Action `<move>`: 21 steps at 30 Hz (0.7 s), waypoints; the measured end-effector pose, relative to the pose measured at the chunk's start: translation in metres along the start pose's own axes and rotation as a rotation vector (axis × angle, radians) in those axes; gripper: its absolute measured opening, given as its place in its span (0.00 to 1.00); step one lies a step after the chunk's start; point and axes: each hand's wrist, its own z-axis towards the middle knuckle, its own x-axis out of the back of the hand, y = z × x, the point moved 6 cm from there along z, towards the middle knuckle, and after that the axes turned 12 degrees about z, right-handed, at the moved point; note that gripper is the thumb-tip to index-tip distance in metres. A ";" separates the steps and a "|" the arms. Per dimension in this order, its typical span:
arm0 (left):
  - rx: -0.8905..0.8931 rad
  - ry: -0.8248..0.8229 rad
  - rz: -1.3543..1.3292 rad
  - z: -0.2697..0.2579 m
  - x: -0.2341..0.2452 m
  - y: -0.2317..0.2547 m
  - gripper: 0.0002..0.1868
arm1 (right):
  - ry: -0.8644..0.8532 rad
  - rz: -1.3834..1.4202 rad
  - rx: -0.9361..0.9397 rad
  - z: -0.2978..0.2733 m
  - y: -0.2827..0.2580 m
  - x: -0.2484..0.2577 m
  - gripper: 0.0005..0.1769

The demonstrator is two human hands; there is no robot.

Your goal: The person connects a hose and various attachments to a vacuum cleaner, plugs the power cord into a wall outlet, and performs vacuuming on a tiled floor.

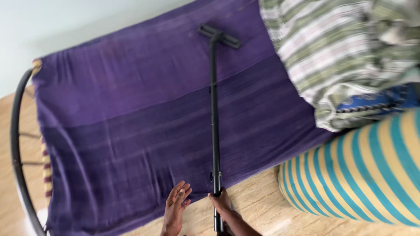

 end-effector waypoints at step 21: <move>-0.287 -0.763 -0.437 -0.233 -0.101 0.117 0.20 | 0.233 0.132 0.536 -0.554 0.057 0.060 0.20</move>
